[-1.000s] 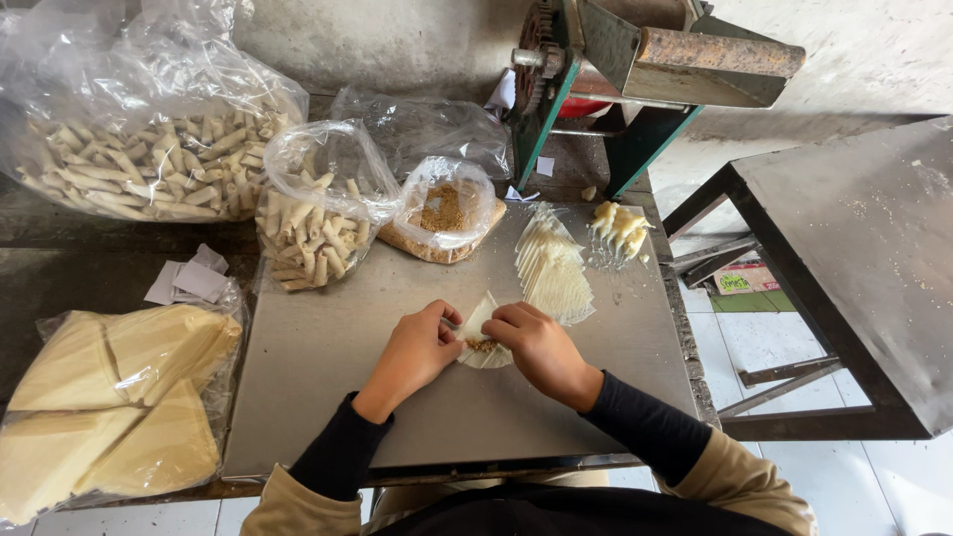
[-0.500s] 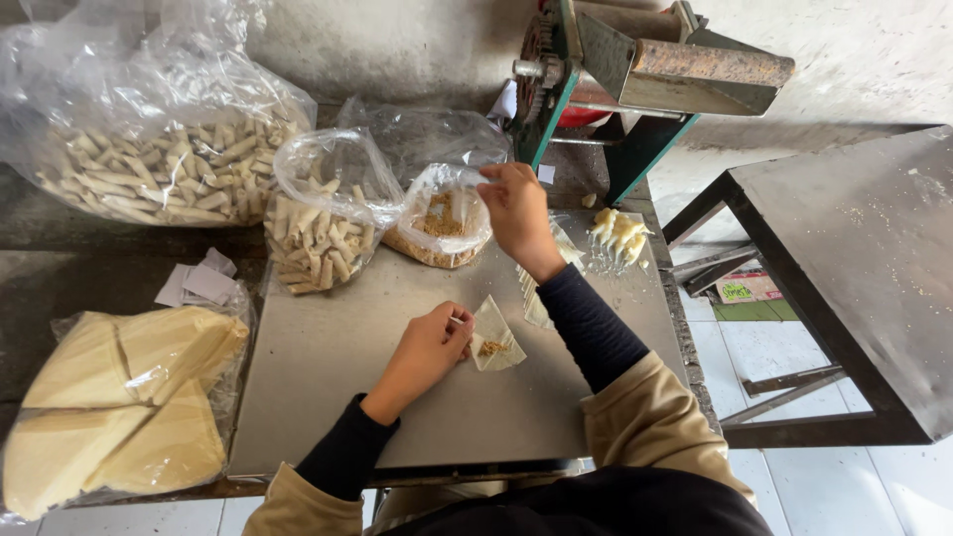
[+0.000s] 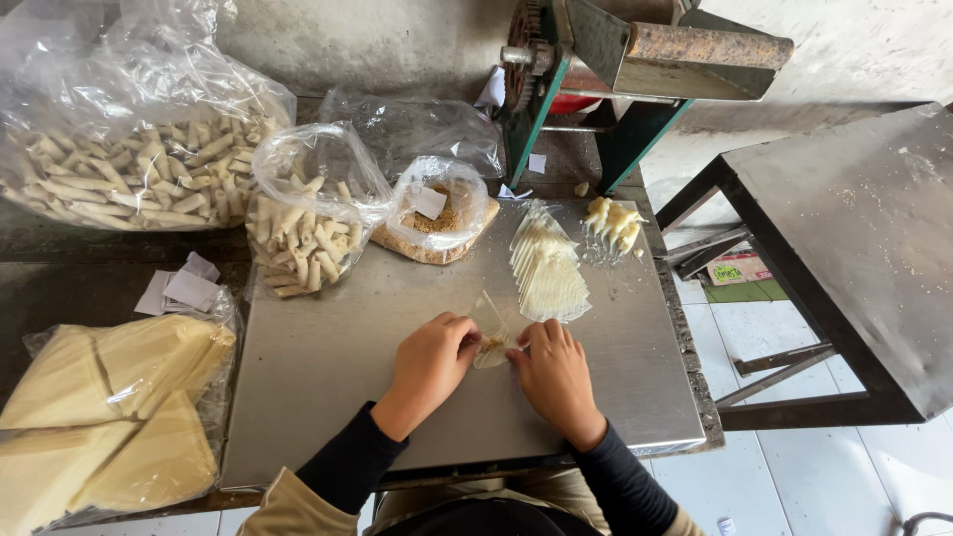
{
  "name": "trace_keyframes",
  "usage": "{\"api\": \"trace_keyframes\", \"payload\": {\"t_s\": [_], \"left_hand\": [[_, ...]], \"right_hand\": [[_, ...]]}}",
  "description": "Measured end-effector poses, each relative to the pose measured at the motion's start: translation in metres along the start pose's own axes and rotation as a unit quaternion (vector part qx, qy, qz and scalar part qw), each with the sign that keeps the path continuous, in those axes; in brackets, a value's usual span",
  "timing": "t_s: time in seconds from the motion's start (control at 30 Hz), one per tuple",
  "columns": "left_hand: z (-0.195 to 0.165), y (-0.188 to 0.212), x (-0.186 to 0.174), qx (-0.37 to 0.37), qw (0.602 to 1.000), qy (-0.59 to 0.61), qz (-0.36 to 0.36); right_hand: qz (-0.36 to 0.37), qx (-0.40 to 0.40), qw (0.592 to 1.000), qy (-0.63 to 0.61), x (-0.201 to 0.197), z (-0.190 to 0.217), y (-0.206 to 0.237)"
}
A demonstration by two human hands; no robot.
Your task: The person repeatedly picks a thin wrapper, places a small amount of granular filling onto it, folds the wrapper into a triangular shape, and stacks the finished units on the table. The process continues with multiple units being assembled and stacked.
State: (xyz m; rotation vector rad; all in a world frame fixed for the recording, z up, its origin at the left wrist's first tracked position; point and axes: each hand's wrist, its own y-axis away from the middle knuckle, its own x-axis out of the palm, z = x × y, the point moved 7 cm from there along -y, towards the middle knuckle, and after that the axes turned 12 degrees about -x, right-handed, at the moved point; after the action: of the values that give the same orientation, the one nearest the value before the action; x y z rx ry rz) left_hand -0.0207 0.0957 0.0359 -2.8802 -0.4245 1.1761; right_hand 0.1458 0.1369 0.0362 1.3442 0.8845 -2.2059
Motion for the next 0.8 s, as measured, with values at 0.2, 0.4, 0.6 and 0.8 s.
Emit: {"api": "trace_keyframes", "payload": {"t_s": [0.2, 0.4, 0.6, 0.8], "left_hand": [[-0.003, 0.001, 0.002, 0.029, 0.999, -0.032, -0.004], [-0.006, 0.003, 0.001, 0.072, 0.997, -0.025, -0.005], [-0.007, 0.007, -0.004, 0.122, 0.991, -0.026, 0.042], [-0.007, 0.010, 0.002, 0.142, 0.987, -0.062, 0.049]], "right_hand": [[-0.049, 0.023, 0.995, -0.081, 0.007, -0.004, 0.002], [-0.085, 0.034, 0.968, -0.233, 0.005, 0.015, 0.001], [-0.096, -0.015, 0.970, -0.224, 0.001, 0.030, -0.003], [-0.090, -0.007, 0.972, -0.217, 0.005, 0.026, 0.000]]}}
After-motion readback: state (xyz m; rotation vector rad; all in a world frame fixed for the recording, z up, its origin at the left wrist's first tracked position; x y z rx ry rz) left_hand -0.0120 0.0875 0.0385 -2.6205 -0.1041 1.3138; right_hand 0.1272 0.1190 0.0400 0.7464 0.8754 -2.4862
